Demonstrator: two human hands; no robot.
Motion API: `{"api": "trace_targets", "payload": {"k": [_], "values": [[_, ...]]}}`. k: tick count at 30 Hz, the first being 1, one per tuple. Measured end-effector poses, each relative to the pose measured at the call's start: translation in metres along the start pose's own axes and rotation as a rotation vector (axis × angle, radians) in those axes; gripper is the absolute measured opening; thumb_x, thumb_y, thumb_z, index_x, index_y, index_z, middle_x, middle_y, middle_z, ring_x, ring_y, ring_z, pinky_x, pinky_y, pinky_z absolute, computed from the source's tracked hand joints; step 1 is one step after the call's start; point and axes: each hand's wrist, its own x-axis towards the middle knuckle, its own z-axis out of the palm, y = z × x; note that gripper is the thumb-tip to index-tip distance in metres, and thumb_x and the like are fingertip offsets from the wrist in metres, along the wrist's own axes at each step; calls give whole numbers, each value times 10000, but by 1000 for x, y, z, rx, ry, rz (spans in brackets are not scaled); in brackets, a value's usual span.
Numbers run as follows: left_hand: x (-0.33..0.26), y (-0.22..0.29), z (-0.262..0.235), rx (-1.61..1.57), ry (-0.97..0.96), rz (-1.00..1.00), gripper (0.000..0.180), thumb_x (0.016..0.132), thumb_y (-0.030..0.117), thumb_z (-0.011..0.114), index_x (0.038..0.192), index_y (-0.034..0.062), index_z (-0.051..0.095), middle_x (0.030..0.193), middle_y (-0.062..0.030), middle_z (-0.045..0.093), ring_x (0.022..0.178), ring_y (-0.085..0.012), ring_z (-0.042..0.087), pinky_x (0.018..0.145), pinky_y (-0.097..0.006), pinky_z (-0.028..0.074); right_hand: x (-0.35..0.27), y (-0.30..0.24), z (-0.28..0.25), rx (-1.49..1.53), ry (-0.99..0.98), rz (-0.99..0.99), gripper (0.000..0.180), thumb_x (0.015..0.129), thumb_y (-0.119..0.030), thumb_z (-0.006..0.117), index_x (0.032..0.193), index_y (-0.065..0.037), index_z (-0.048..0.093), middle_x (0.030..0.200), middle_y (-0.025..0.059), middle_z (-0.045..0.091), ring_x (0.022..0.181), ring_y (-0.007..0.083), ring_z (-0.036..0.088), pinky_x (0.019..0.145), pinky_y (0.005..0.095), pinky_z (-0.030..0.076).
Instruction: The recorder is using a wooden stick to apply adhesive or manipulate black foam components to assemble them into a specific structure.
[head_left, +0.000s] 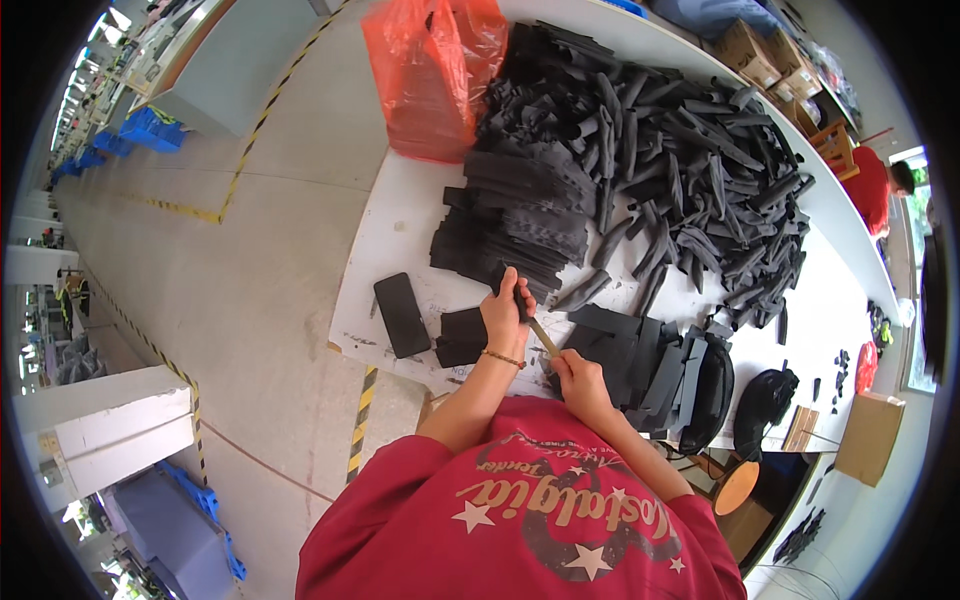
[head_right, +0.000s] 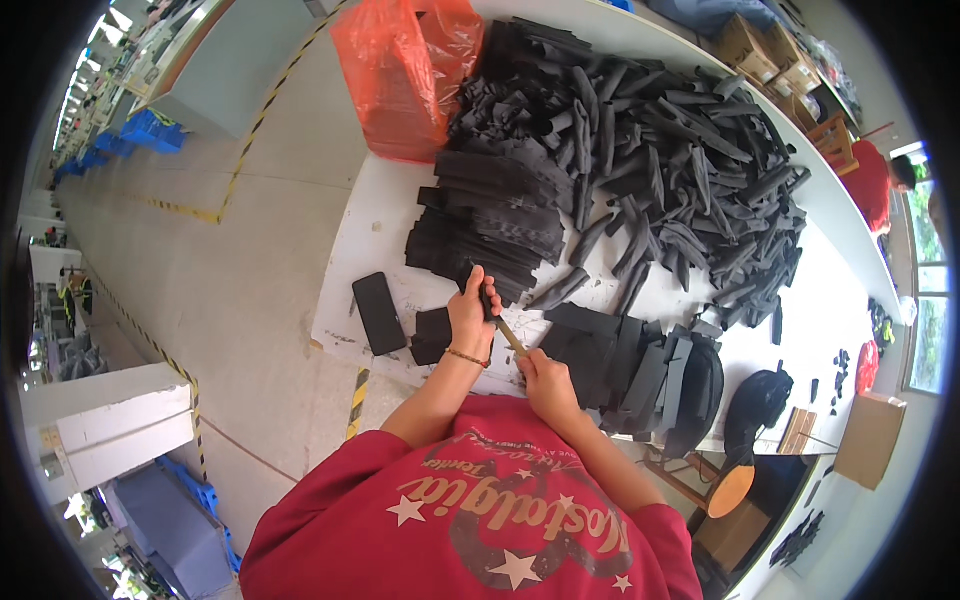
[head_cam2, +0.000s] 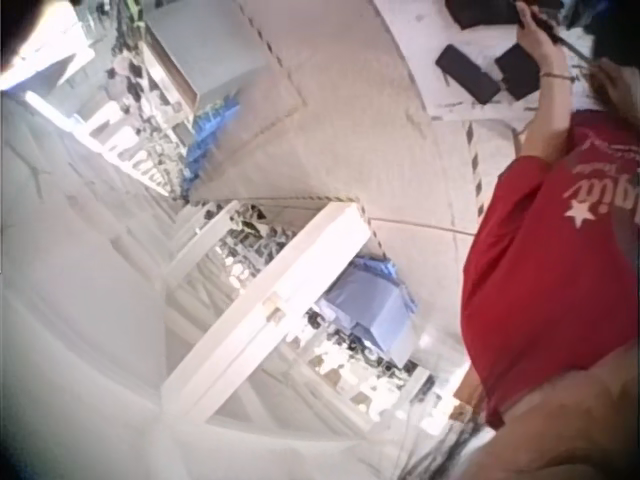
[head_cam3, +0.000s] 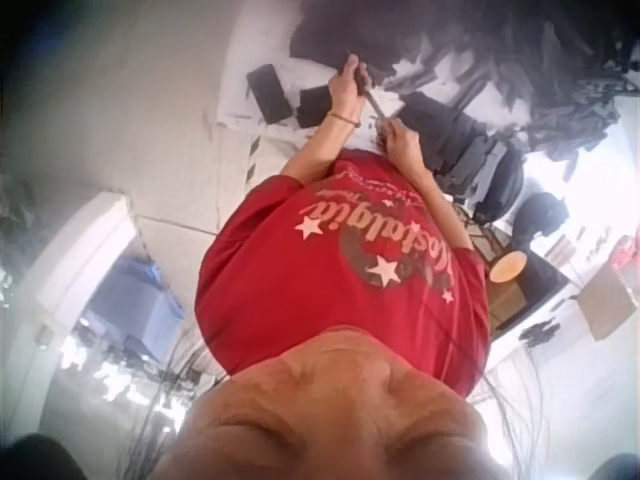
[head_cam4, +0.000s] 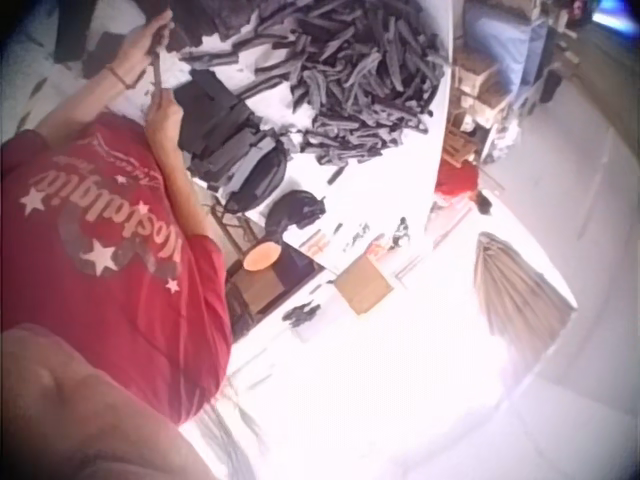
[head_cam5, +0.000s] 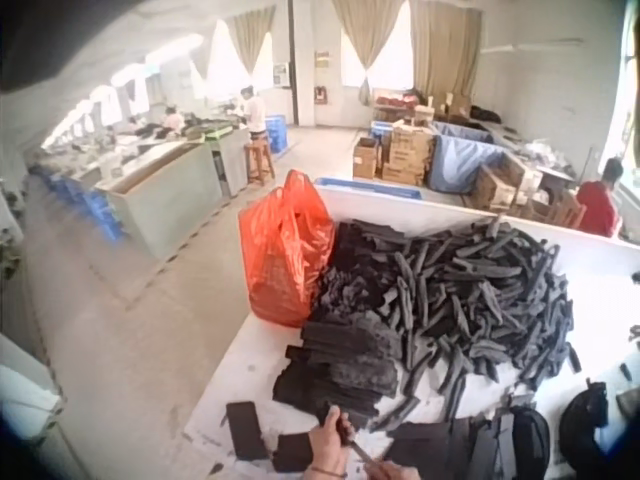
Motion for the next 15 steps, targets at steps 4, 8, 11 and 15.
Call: {"api": "trace_targets", "payload": {"k": [4, 8, 11, 15], "values": [[-4, -5, 11, 19, -68, -32, 336, 861, 318, 707, 765, 22, 581, 584, -51, 539, 433, -164, 500, 401, -282, 377, -9, -6, -6, 4, 66, 5, 153, 914, -118, 575, 841, 10, 531, 682, 252, 575, 656, 444, 586, 543, 475, 435], [-23, 1, 35, 70, -33, 14, 350, 877, 344, 685, 766, 29, 581, 571, -41, 526, 432, -167, 494, 404, -285, 377, -3, -11, -1, -29, 116, 14, 172, 911, -113, 576, 810, 8, 506, 684, 254, 576, 663, 451, 583, 544, 480, 438], [-5, 2, 16, 78, 33, -10, 343, 890, 356, 667, 775, 48, 570, 559, -15, 500, 413, -120, 440, 378, -247, 336, -5, -4, 7, -57, 86, -29, 172, 908, -112, 576, 809, 5, 497, 681, 260, 576, 670, 451, 585, 552, 491, 445], [6, 14, 1, 23, 84, -27, 321, 917, 342, 634, 752, 82, 543, 531, 23, 445, 385, -83, 363, 355, -226, 261, -19, -4, 1, -85, -15, -68, 166, 909, -128, 576, 831, -5, 495, 665, 254, 578, 664, 445, 593, 559, 507, 455]]}}
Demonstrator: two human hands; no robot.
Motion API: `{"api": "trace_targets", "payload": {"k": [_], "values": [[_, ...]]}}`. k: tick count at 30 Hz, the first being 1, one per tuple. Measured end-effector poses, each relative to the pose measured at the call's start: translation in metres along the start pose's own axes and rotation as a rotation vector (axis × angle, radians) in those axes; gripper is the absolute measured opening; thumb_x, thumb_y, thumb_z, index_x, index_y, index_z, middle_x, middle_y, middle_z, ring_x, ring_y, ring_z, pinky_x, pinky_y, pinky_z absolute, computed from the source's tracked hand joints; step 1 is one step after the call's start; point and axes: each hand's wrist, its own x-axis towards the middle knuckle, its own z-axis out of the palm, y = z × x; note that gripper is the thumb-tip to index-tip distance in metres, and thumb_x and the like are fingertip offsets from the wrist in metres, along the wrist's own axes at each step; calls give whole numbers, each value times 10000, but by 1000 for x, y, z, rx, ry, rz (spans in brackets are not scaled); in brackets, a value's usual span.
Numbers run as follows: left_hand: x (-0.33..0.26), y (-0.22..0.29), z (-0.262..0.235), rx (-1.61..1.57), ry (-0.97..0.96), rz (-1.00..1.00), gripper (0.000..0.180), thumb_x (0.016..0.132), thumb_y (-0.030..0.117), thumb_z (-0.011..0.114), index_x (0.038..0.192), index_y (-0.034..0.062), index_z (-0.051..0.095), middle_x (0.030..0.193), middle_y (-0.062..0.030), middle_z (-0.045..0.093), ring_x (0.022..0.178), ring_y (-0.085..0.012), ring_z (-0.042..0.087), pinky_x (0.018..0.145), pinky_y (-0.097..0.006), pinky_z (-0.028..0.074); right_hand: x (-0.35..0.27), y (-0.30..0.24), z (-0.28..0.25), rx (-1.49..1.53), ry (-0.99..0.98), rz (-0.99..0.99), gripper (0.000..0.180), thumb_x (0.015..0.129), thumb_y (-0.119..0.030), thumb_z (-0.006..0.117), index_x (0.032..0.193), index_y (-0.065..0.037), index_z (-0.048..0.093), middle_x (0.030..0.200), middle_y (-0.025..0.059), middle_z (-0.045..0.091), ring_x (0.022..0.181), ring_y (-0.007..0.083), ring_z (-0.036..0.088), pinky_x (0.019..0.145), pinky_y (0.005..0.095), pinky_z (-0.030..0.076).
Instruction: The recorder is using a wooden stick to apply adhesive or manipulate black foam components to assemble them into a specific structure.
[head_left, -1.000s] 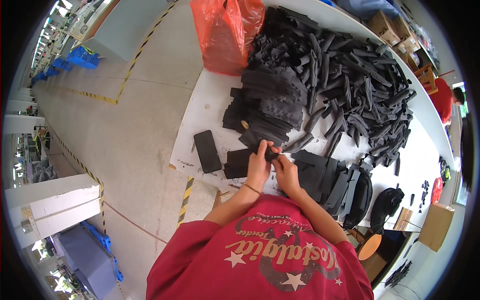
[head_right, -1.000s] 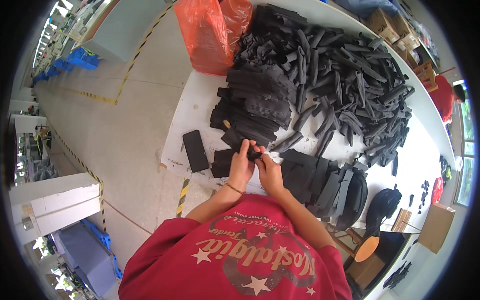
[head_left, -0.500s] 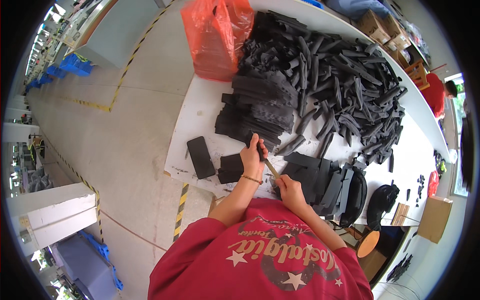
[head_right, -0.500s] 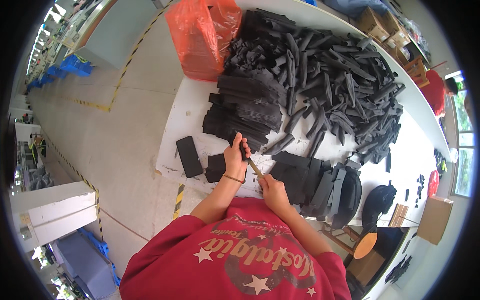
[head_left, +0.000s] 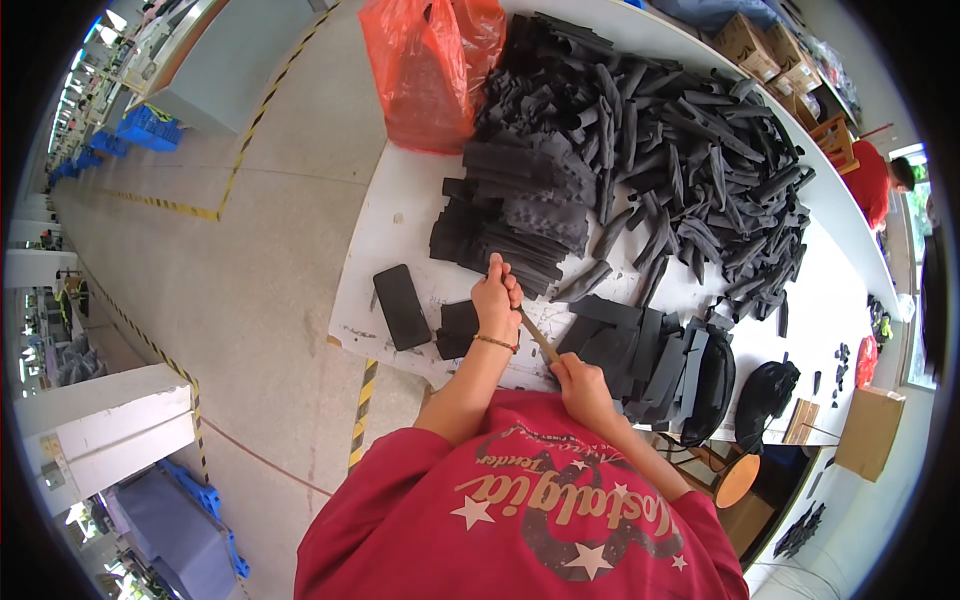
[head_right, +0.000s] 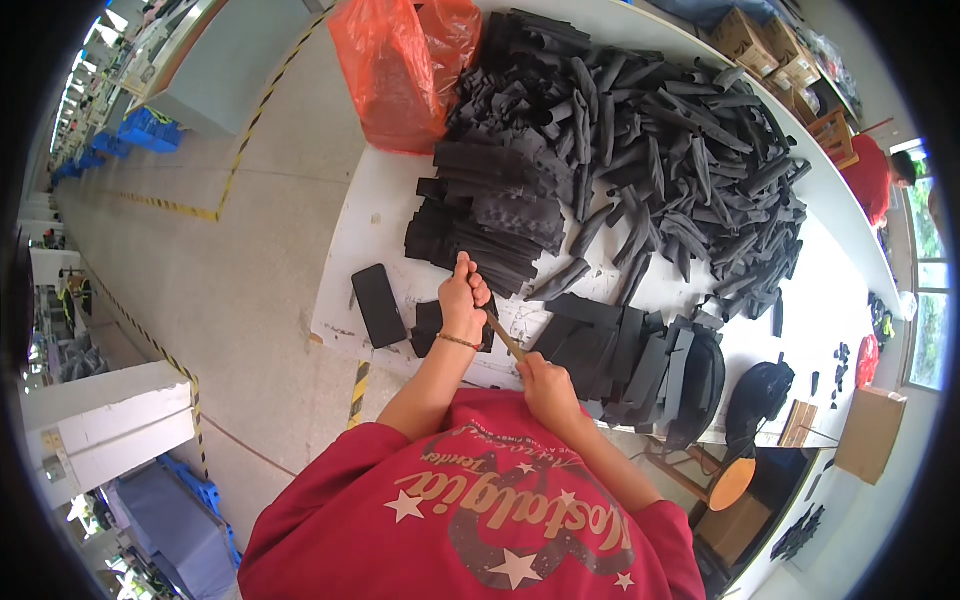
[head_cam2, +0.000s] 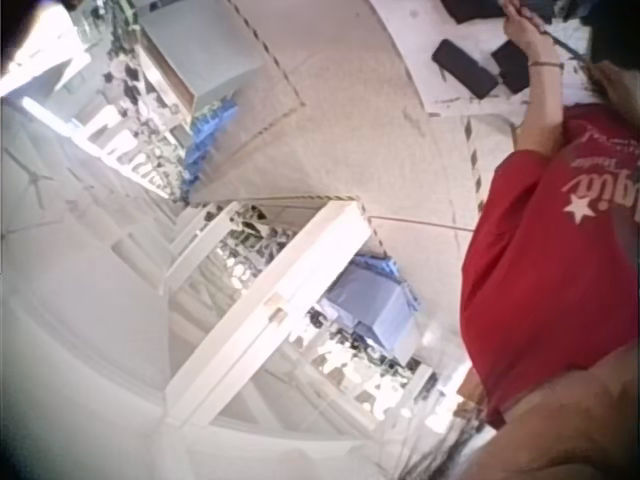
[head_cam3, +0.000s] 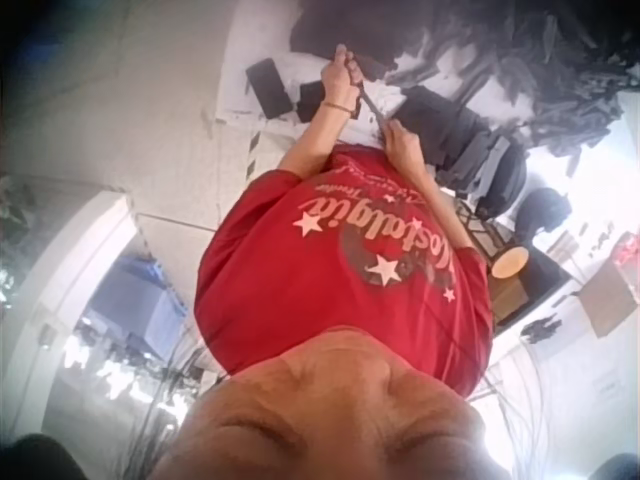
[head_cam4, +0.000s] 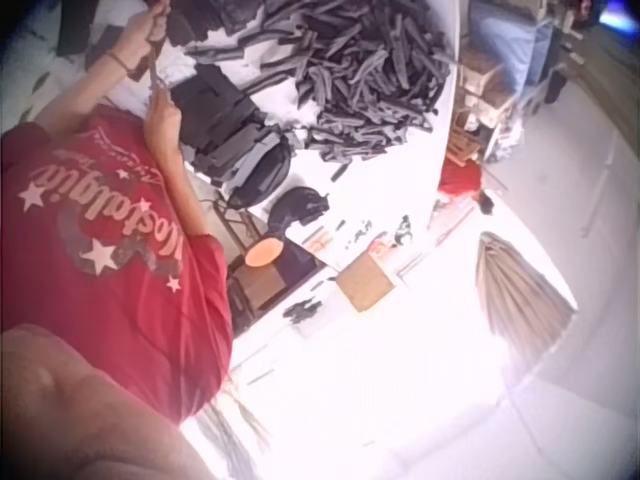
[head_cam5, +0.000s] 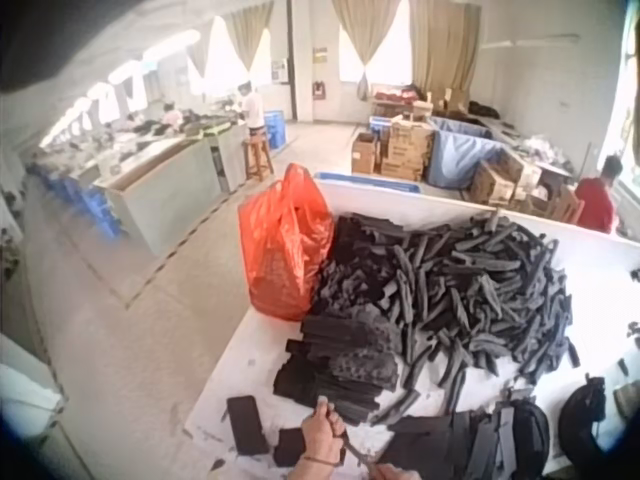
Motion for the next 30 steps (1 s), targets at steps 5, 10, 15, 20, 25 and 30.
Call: {"api": "trace_targets", "payload": {"k": [5, 10, 15, 20, 25, 30], "values": [[-2, 1, -5, -46, -121, -29, 324, 940, 376, 589, 807, 84, 548, 529, 29, 438, 383, -86, 346, 356, -246, 248, -23, -22, -31, -85, 0, -2, 164, 911, -141, 581, 847, -10, 507, 666, 243, 586, 659, 438, 598, 554, 499, 462], [-24, 13, 21, -124, -129, -37, 565, 911, 559, 526, 1074, 19, 499, 730, -84, 555, 597, -237, 589, 590, -376, 521, -13, -19, -42, -62, 106, 21, 127, 910, -115, 588, 860, -9, 538, 671, 234, 586, 652, 426, 601, 531, 469, 448], [-33, -11, 6, 90, -245, -207, 411, 922, 450, 583, 973, 44, 537, 586, -32, 482, 468, -198, 507, 476, -333, 453, -10, -8, -23, -17, 80, 49, 129, 903, -121, 594, 864, -11, 538, 647, 234, 583, 631, 426, 598, 531, 480, 446], [6, -16, -14, -98, -89, -193, 315, 967, 345, 528, 745, 125, 493, 504, 55, 326, 384, -74, 260, 356, -251, 180, -34, -13, -28, -70, 12, 7, 139, 908, -145, 580, 869, -19, 535, 630, 230, 585, 626, 419, 603, 543, 489, 464], [44, 88, -30, -249, -160, 233, 352, 1017, 346, 410, 761, 124, 506, 516, 40, 319, 394, -81, 276, 348, -252, 213, -90, -18, -76, -77, -199, 14, 147, 895, -154, 605, 861, -12, 602, 635, 208, 590, 597, 382, 613, 535, 436, 475], [1, 65, 6, 196, -24, 222, 434, 963, 495, 475, 868, 78, 549, 634, -6, 489, 512, -115, 466, 506, -256, 399, -60, -25, -85, 42, -23, 189, 165, 892, -152, 615, 881, 13, 613, 648, 209, 581, 559, 330, 599, 537, 362, 455]]}}
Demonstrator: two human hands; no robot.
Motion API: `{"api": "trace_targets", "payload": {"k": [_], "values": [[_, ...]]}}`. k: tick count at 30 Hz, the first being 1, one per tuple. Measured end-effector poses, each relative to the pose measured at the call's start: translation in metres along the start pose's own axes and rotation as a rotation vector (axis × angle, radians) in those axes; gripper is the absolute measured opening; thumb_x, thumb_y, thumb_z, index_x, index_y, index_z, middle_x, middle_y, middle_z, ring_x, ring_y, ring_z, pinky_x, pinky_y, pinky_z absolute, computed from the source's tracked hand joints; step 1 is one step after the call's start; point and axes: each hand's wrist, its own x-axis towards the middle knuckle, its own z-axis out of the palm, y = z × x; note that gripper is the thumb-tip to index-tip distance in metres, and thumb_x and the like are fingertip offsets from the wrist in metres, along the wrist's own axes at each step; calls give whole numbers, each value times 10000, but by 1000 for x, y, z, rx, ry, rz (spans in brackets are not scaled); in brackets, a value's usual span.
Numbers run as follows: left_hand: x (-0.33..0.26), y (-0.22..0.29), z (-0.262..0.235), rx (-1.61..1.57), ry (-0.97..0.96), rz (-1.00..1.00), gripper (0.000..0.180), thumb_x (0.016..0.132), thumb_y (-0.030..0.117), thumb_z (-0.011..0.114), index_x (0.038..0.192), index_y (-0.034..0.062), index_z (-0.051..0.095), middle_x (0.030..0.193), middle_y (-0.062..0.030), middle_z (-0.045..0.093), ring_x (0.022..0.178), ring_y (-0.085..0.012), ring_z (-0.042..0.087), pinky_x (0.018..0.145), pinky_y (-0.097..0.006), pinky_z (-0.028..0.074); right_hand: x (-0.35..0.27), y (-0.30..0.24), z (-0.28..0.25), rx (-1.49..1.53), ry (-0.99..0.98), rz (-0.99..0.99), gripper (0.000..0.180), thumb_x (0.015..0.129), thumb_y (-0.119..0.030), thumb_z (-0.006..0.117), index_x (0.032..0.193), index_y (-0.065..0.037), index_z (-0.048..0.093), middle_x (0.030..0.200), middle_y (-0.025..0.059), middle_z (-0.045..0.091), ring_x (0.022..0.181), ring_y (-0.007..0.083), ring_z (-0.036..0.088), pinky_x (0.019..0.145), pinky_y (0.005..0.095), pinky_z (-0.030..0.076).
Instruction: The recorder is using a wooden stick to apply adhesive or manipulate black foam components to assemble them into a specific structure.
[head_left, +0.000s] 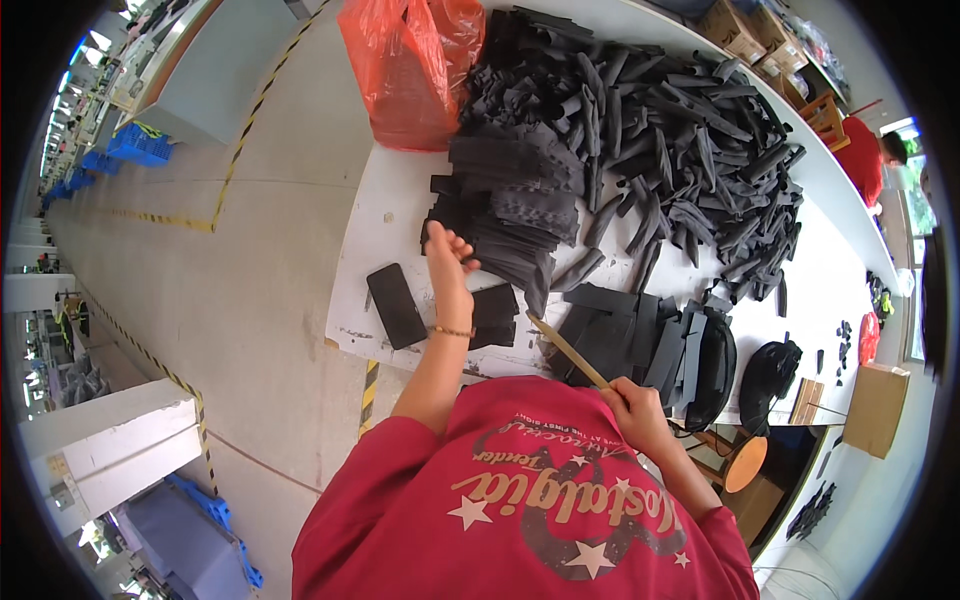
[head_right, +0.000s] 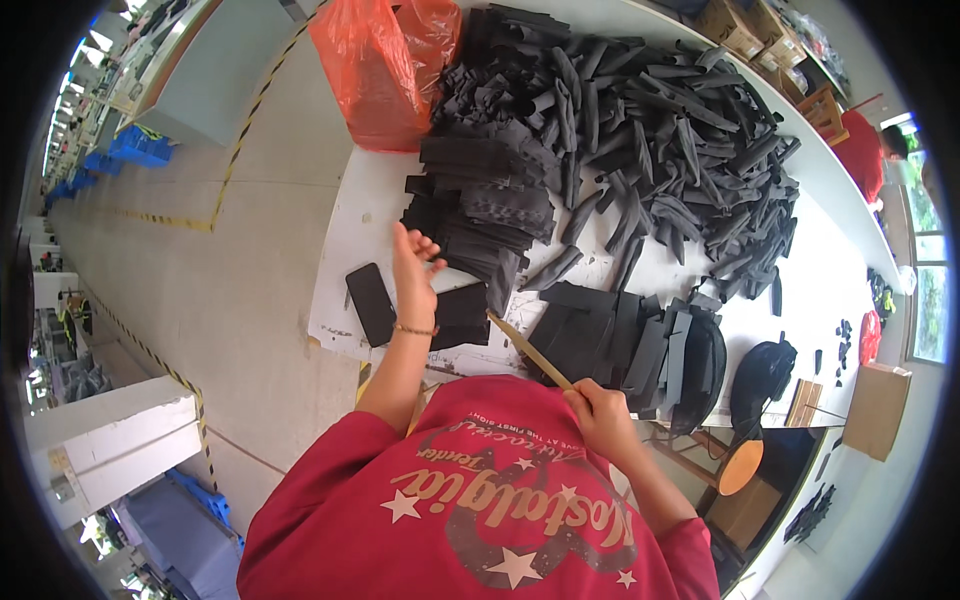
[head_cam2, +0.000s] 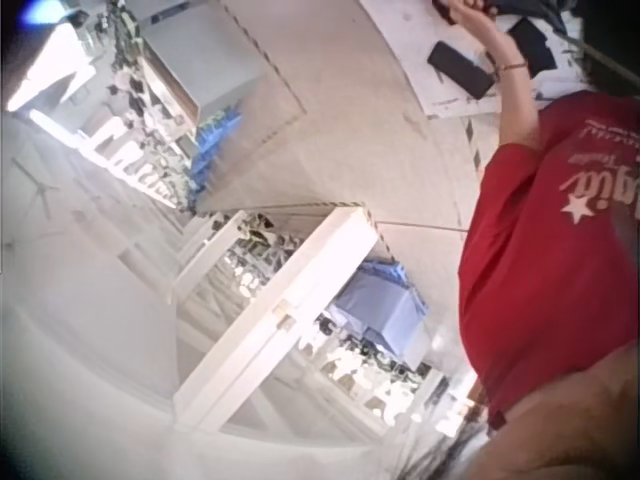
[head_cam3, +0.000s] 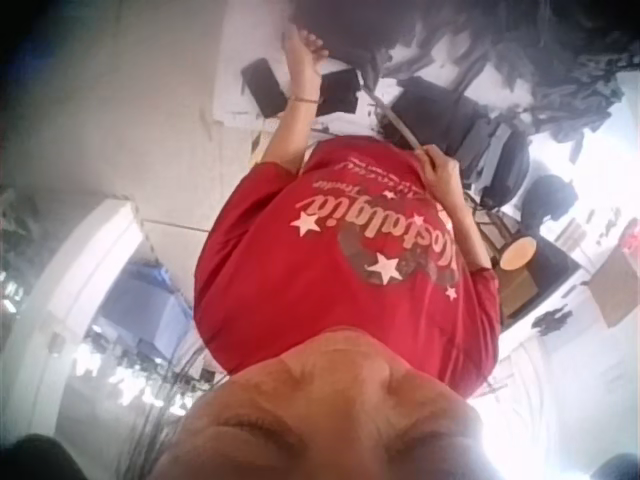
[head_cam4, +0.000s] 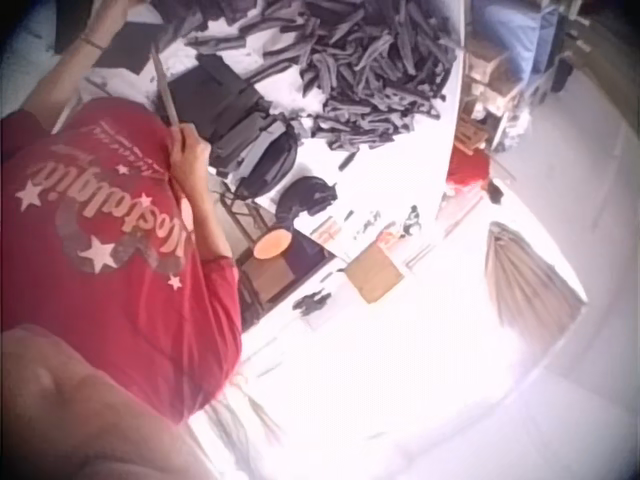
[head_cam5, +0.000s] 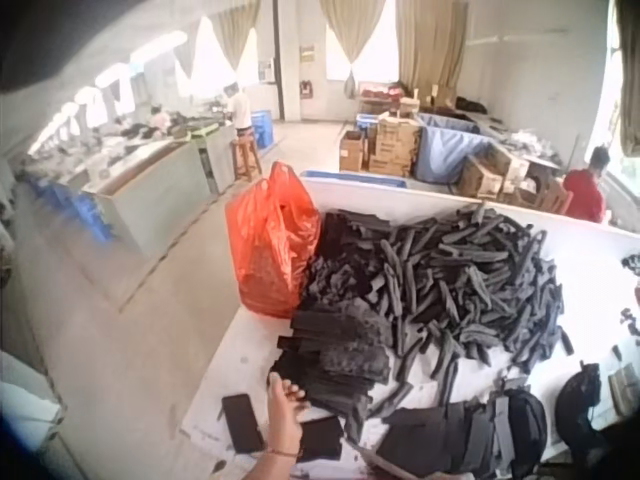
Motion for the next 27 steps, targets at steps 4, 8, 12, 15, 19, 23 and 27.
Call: {"api": "trace_targets", "payload": {"k": [4, 8, 12, 15, 19, 23, 27], "values": [[-52, -25, 26, 229, 10, -405, 413, 954, 478, 507, 902, 72, 559, 639, -9, 511, 573, -164, 552, 644, -360, 485, 4, 3, -5, -8, -35, 42, 163, 896, -148, 609, 898, 15, 610, 655, 216, 574, 570, 335, 595, 548, 370, 459], [15, -61, 11, -147, -708, -574, 343, 947, 402, 548, 855, 72, 563, 574, 16, 445, 509, -123, 462, 547, -290, 423, 1, 15, 0, -16, -25, 50, 155, 898, -147, 606, 901, 7, 617, 657, 207, 587, 569, 341, 584, 555, 370, 463], [74, -27, 17, -476, -593, -231, 310, 969, 355, 522, 803, 93, 529, 556, 25, 368, 460, -95, 327, 473, -254, 313, -20, 45, -14, -80, -272, -91, 150, 897, -155, 613, 895, -6, 626, 676, 170, 612, 561, 244, 585, 556, 339, 459], [38, -20, 51, -506, -331, -365, 304, 984, 322, 500, 774, 103, 521, 595, 8, 422, 519, -105, 396, 513, -271, 371, 5, 21, -25, 215, 15, 90, 174, 849, -131, 693, 923, -8, 594, 628, -13, 499, 585, 47, 450, 540, 231, 405], [-2, -66, 60, -451, -324, -470, 324, 978, 307, 513, 752, 76, 508, 609, -51, 464, 554, -189, 454, 579, -333, 453, 83, 4, 11, 153, 210, -197, 444, 730, -69, 781, 1092, -26, 528, 889, 63, 531, 610, 130, 457, 572, 264, 408], [2, -89, 38, -395, -320, -649, 213, 920, 159, 535, 728, 71, 506, 562, -19, 435, 481, -146, 434, 487, -326, 436, 109, -13, 40, 638, -44, -92, 127, 830, -16, 686, 918, -29, 595, 715, -4, 511, 631, 54, 469, 553, 209, 367], [36, -59, 17, -566, -130, -360, 308, 1004, 290, 447, 755, 117, 494, 554, 44, 386, 459, -81, 361, 459, -249, 353, 91, -32, 21, 1047, -243, -44, 105, 859, -38, 676, 922, -29, 593, 693, -53, 493, 645, 13, 447, 546, 177, 339]]}}
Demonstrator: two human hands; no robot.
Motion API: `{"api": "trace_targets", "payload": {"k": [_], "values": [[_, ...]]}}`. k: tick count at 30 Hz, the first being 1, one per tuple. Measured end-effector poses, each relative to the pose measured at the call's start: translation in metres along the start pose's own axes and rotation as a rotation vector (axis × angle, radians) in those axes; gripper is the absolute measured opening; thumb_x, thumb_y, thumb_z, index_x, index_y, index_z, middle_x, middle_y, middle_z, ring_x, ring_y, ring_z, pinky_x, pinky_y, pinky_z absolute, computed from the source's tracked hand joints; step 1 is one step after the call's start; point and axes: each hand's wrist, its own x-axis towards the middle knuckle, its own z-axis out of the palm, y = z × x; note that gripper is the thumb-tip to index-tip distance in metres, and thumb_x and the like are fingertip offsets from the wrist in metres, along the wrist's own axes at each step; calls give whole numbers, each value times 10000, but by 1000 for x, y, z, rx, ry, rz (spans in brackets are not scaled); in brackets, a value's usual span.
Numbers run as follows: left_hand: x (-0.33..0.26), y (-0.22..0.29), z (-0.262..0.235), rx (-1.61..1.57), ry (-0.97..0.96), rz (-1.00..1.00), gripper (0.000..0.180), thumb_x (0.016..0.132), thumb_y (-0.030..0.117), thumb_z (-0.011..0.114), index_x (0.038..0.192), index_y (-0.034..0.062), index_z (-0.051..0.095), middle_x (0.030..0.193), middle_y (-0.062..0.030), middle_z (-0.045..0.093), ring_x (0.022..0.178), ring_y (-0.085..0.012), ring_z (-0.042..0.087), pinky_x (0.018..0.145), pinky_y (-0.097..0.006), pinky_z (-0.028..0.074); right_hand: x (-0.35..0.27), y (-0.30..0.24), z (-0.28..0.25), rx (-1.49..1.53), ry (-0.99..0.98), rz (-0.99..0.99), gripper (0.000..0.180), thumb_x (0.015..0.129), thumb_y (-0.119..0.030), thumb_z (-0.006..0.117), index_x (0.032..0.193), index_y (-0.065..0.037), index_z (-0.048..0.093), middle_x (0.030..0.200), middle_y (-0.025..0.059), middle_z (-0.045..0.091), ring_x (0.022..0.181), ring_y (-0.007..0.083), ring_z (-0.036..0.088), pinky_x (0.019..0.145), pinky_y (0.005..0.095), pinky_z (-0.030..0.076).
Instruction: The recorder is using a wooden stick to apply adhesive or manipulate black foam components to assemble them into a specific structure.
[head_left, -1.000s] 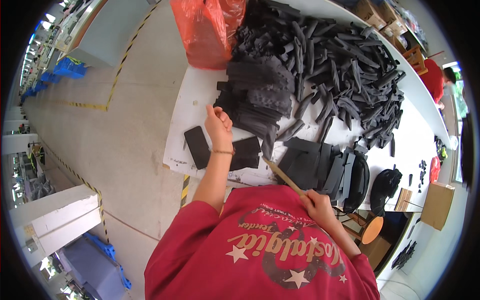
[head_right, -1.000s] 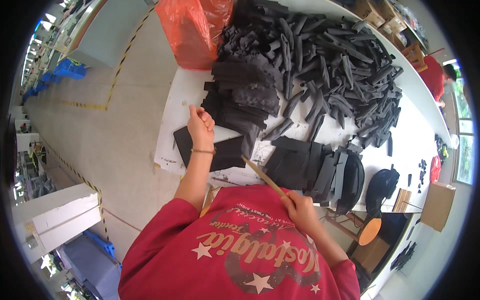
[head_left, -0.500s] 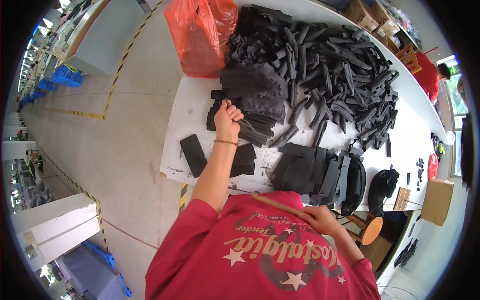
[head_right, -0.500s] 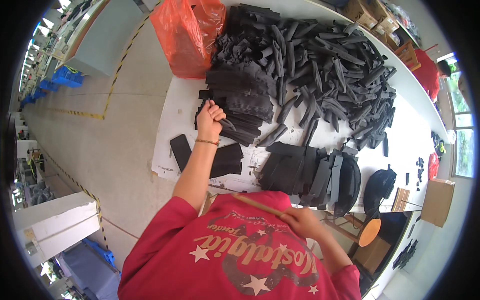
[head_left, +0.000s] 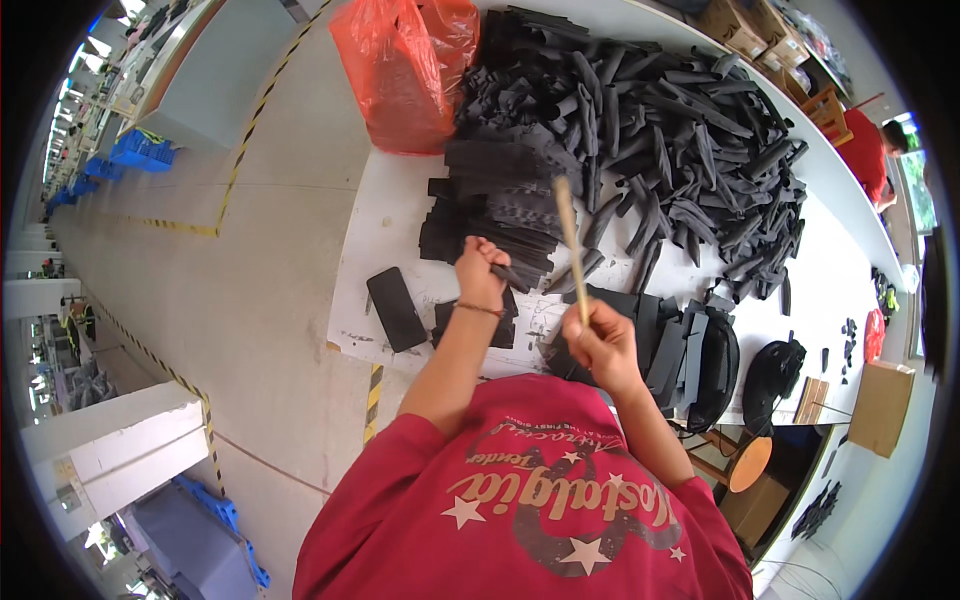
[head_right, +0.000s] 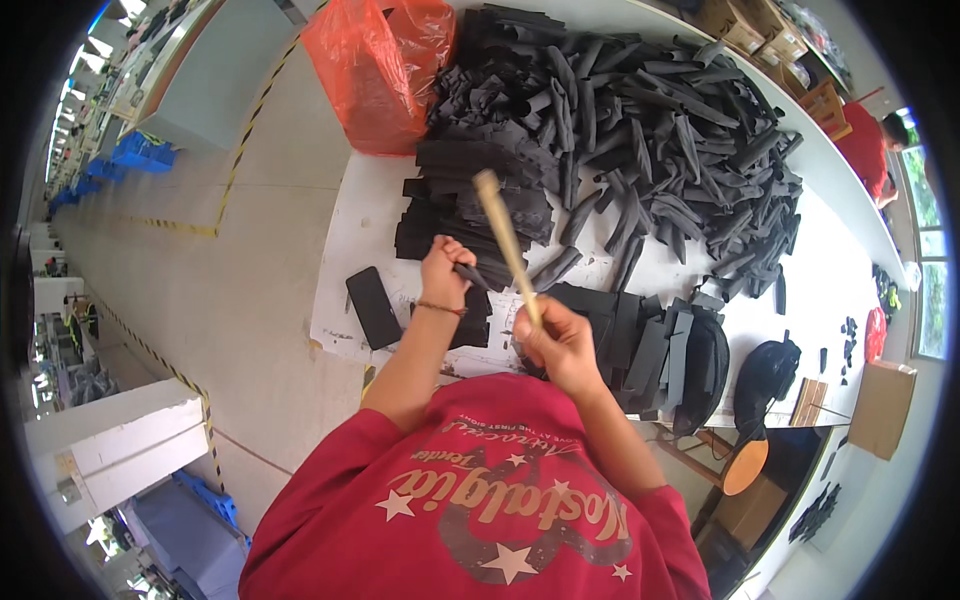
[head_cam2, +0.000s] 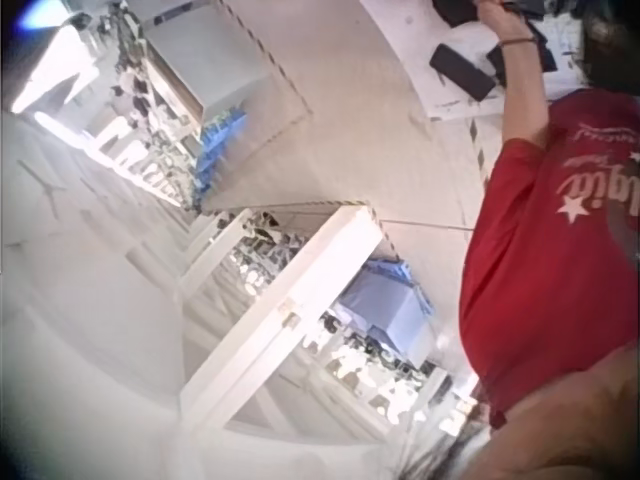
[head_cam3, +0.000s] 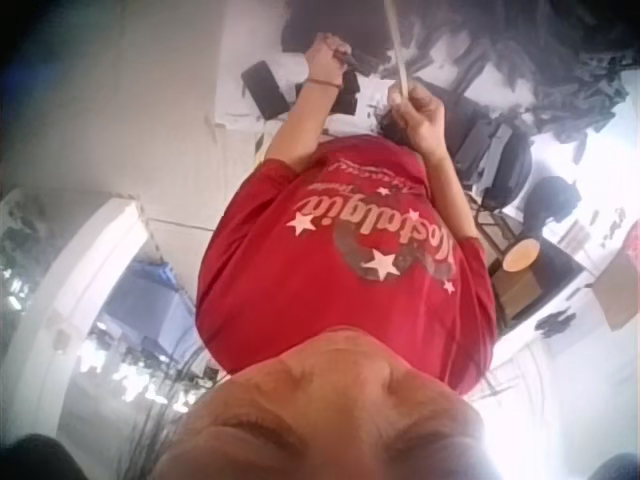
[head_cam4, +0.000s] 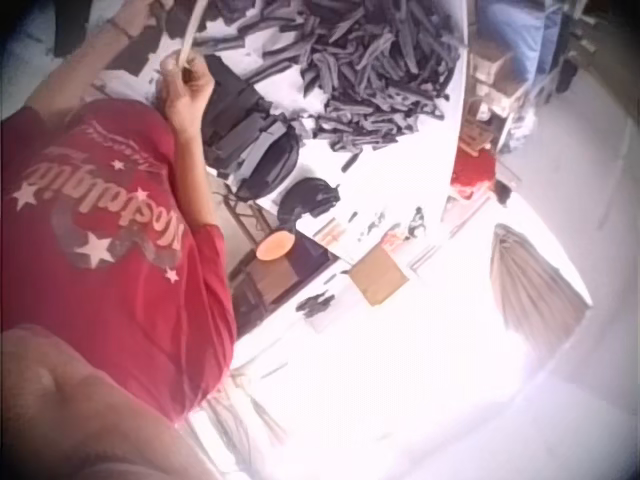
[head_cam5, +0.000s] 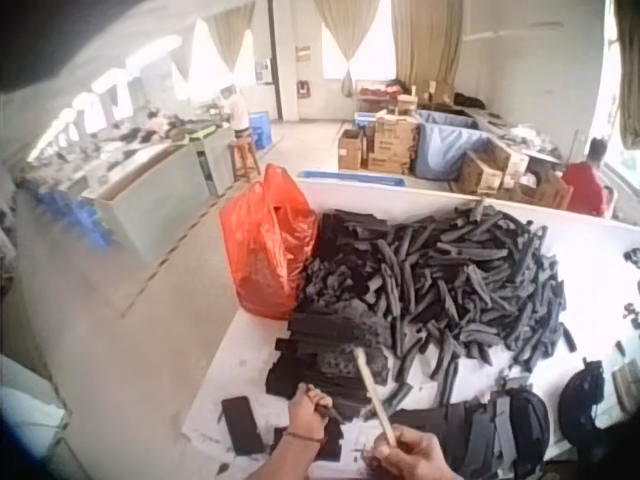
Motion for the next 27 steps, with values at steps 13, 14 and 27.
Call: {"api": "trace_targets", "payload": {"k": [13, 14, 27], "values": [[-37, -30, 9, 71, 72, -200, 270, 999, 297, 472, 816, 99, 486, 561, 5, 431, 450, -102, 413, 453, -274, 404, 34, 27, -4, -32, 246, -93, 211, 941, -213, 600, 793, -66, 572, 558, -78, 388, 436, 18, 299, 400, 210, 196], [-44, -25, 21, 278, 121, 16, 257, 997, 298, 480, 844, 93, 503, 583, 0, 467, 473, -105, 448, 488, -277, 437, 34, 23, -7, -33, 252, -96, 211, 941, -213, 600, 793, -66, 572, 558, -78, 388, 436, 18, 299, 400, 210, 196], [-49, 31, -66, 2052, -526, 888, 208, 685, 173, 779, 830, 86, 657, 777, -63, 596, 773, -268, 578, 703, -367, 492, 35, -34, -135, -997, 842, -215, 372, 994, -367, 434, 1143, -59, 581, 718, 119, 603, 674, 211, 590, 639, 360, 449]]}}
